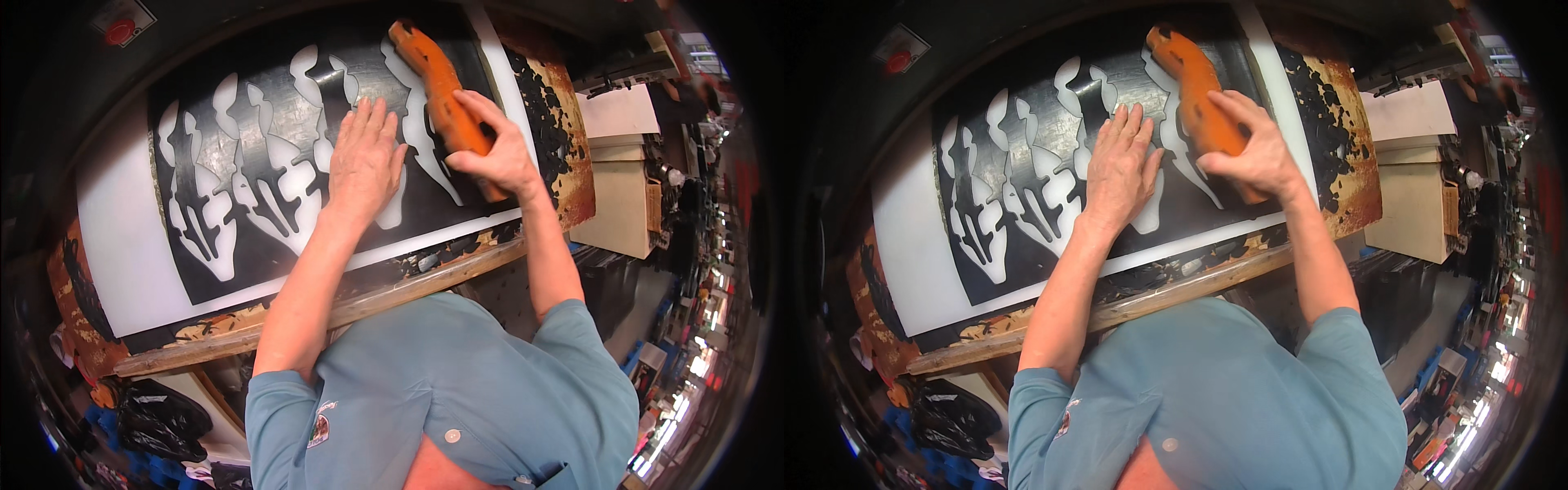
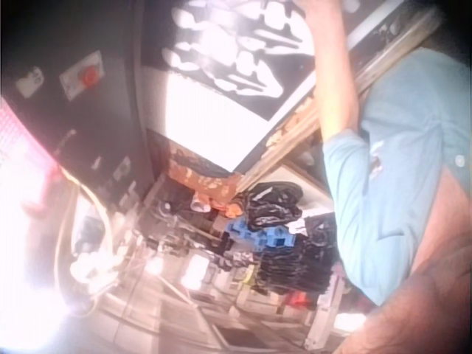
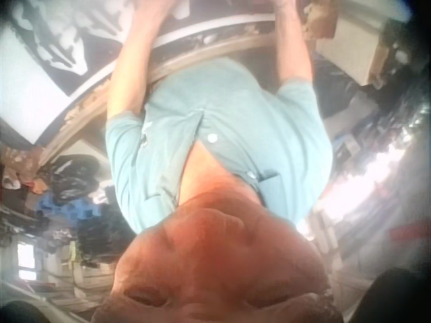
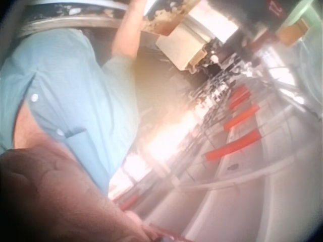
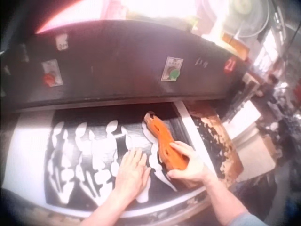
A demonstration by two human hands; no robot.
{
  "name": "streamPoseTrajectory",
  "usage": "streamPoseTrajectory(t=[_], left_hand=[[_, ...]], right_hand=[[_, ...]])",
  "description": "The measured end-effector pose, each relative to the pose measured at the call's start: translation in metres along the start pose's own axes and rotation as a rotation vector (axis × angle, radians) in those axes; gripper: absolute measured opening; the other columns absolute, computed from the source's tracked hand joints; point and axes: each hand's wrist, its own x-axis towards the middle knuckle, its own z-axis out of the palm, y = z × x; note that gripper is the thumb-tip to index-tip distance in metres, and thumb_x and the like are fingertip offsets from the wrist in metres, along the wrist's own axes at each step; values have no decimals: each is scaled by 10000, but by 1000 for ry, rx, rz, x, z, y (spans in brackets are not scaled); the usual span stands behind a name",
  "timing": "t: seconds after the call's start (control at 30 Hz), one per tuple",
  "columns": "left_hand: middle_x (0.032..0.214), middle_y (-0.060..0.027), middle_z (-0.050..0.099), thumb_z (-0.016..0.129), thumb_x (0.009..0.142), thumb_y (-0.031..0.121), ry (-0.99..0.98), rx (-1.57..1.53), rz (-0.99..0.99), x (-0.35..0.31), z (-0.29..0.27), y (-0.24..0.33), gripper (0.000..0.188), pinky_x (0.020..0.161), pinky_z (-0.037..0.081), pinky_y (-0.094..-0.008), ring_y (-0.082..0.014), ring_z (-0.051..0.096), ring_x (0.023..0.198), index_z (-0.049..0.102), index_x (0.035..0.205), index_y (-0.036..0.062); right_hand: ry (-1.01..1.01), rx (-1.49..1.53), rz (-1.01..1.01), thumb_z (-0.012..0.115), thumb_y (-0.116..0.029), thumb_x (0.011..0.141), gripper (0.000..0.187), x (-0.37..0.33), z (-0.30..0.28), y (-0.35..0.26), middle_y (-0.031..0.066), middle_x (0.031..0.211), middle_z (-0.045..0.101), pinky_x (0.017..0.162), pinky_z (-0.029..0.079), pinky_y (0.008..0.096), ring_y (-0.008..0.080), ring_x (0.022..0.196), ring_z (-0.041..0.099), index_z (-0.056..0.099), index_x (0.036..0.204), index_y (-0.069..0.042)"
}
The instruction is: The person unpacks black rubber sandals from a plastic bag, places them on a table, and then uses a wooden template and a cutting tool to cut shapes from a large black rubber sheet. The person repeatedly aligns the template and cuts out multiple identical pieces.
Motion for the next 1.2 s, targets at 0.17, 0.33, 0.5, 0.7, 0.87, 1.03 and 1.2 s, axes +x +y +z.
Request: streamPoseTrajectory(t=[0.17, 0.33, 0.5, 0.7, 0.87, 1.03, 1.2], left_hand=[[1469, -312, 597, 780, 956, 335, -68, -255, -150, 11, -6, 39, 645, 1195, 428, -495, -446, 551, 1408, 614, 1400, -103], [1337, -280, 687, 772, 980, 314, -286, -992, -378, 12, 5, 92, 709, 1026, 553, -415, -328, 695, 1211, 509, 1529, -50], [1155, -136, 756, 666, 1045, 145, -181, -1136, -444, 2, 20, 105, 465, 881, 565, -304, -137, 692, 985, 585, 1467, -34], [863, 51, 588, 612, 1084, 120, 10, -1051, -742, -27, 14, 79, 263, 638, 425, -234, -33, 488, 750, 675, 1288, -32], [1114, -32, 730, 617, 1093, 111, 196, -1223, -937, -60, -29, 27, 273, 892, 531, -236, -75, 653, 971, 668, 1304, -53], [1057, -66, 756, 621, 1103, 149, 268, -1270, -900, -72, -24, 16, 288, 790, 608, -284, -112, 714, 868, 657, 1314, -44], [1028, 10, 717, 696, 1068, 148, 284, -1241, -908, -70, -24, 30, 304, 752, 473, -182, -22, 598, 863, 680, 1312, -33]], right_hand=[[-44, 633, 213, 865, -153, 757, 884, 3, -24, 0, 152, 1375, 656, 1054, 499, 326, 197, 1220, 628, 514, 1539, 62], [10, 771, 163, 868, -142, 771, 865, 0, -13, 12, 146, 1353, 669, 1084, 475, 321, 194, 1232, 623, 516, 1531, 70], [26, 825, 164, 858, -198, 791, 864, 1, -17, 15, 145, 1326, 676, 1040, 491, 294, 178, 1178, 636, 511, 1531, 81], [62, 935, 145, 843, -238, 799, 859, -2, -18, 22, 107, 1245, 668, 898, 508, 251, 123, 1017, 631, 513, 1524, 83], [134, 933, 102, 791, -313, 819, 842, -8, -14, 29, 41, 1089, 647, 794, 474, 205, 75, 894, 592, 527, 1519, 74], [310, 677, 40, 831, -261, 795, 877, -39, -20, 26, 160, 1256, 679, 913, 535, 297, 177, 1045, 660, 505, 1522, 107], [281, -206, 105, 893, -294, 731, 883, -75, -24, 28, 260, 1493, 547, 1118, 477, 467, 383, 1295, 586, 578, 1498, 7]])
